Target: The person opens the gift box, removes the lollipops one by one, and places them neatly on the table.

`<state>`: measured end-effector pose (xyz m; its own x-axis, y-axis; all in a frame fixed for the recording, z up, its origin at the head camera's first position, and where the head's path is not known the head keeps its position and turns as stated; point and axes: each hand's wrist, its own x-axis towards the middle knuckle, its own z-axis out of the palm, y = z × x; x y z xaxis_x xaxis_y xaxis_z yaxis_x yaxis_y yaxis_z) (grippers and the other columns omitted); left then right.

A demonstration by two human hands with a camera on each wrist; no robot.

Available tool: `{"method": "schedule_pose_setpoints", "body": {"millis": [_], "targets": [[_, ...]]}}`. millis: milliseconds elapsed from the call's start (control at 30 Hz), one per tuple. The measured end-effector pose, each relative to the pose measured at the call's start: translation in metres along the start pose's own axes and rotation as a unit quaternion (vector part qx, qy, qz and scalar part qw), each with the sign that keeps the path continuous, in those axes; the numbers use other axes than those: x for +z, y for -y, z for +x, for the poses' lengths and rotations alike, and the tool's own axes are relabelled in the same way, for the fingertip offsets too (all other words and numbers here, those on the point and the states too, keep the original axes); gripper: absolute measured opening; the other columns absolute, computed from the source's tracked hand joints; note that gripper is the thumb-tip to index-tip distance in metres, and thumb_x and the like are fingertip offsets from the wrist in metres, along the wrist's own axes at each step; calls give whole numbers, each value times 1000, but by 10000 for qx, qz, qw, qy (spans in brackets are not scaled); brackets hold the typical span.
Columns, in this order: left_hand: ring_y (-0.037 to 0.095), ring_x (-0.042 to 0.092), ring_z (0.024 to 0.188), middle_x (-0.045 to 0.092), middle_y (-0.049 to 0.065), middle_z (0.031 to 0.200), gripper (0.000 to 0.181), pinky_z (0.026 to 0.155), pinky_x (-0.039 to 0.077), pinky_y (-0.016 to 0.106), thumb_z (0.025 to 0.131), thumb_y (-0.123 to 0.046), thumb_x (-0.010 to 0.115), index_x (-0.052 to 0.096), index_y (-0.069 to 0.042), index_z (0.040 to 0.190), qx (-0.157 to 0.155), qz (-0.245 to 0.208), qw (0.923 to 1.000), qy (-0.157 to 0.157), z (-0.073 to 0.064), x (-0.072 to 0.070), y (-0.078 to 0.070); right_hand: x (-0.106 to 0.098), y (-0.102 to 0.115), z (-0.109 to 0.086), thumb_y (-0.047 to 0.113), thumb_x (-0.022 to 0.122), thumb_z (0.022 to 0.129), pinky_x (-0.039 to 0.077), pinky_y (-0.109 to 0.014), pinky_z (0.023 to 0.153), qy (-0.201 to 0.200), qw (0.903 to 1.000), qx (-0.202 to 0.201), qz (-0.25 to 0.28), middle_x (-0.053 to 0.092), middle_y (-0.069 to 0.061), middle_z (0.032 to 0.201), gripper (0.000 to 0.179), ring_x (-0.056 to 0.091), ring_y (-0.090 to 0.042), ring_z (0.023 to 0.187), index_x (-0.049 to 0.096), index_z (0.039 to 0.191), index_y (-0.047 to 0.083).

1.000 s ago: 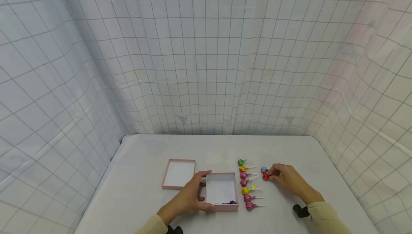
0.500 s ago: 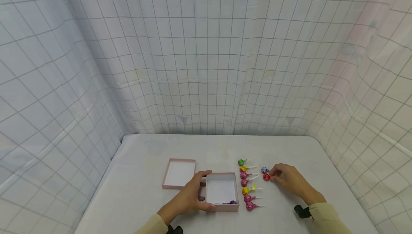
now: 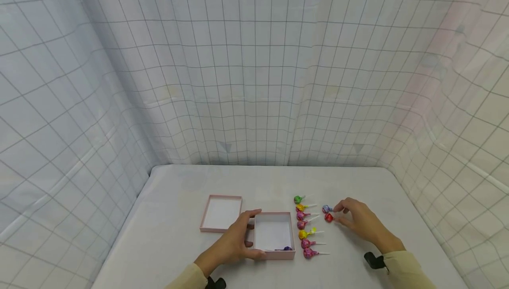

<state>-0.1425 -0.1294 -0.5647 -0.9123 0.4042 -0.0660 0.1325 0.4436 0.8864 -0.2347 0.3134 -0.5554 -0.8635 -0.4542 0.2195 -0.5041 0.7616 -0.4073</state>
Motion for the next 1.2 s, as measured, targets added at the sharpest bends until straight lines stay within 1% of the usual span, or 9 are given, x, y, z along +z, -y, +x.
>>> {"method": "schedule_pose_setpoints", "body": {"millis": [167,300,400,533,700,767,833,967,1200], "targets": [[41,60,150,40,20,182,121,97,70,31,85,-25,109,34,-22,180,21,35,10000,-34,0,1,1,-3,12,4,11,98,95,67,-38,89,-63,9998,-49,-197,80,7,108,24,74,-18,101,82,111,20],[41,60,150,40,20,182,122,98,70,31,85,-26,109,33,-22,180,48,60,10000,-42,0,1,1,-5,25,8,15,98,96,68,-42,93,-40,9993,-191,-303,80,7,111,23,77,-19,105,83,112,21],[41,60,151,40,20,182,122,98,70,32,85,-27,109,33,-22,180,54,49,10000,-39,0,1,1,-6,34,12,18,97,97,68,-44,93,-49,9983,-484,-310,80,8,112,21,79,-19,105,84,113,20],[42,60,151,40,19,182,122,99,70,33,85,-26,109,33,-24,180,30,12,10000,-45,-1,0,0,-6,47,18,19,98,97,68,-41,92,-6,9953,-943,-235,79,8,115,23,79,-22,104,84,115,17],[41,61,150,41,19,182,122,100,71,34,85,-27,109,33,-23,180,1,89,9999,-59,0,0,1,-4,63,27,20,99,95,69,-38,91,283,9906,-1334,-35,80,6,121,28,77,-25,104,84,118,16],[41,61,150,41,19,182,122,100,70,33,85,-28,109,33,-23,180,1,133,9999,-61,0,1,2,-2,69,31,20,100,95,70,-39,92,377,9882,-1485,-22,80,5,122,30,77,-24,107,83,119,16],[41,61,151,41,19,182,122,99,70,32,85,-29,109,33,-22,180,5,171,9998,-64,0,1,2,0,76,35,22,100,95,70,-39,94,455,9857,-1620,-83,79,4,123,30,76,-23,108,83,119,16],[43,61,152,42,21,181,121,98,70,32,85,-28,109,33,-20,180,34,206,9998,-59,-1,1,2,3,91,41,29,100,95,69,-47,104,600,9808,-1829,-302,78,3,122,33,74,-18,114,84,122,19],[42,62,150,42,20,182,119,100,70,34,86,-31,108,34,-21,179,2,295,9996,-14,-1,-1,-2,6,116,52,37,100,94,62,-45,106,856,9688,-2268,-508,77,5,126,41,71,-14,116,84,128,21]]}}
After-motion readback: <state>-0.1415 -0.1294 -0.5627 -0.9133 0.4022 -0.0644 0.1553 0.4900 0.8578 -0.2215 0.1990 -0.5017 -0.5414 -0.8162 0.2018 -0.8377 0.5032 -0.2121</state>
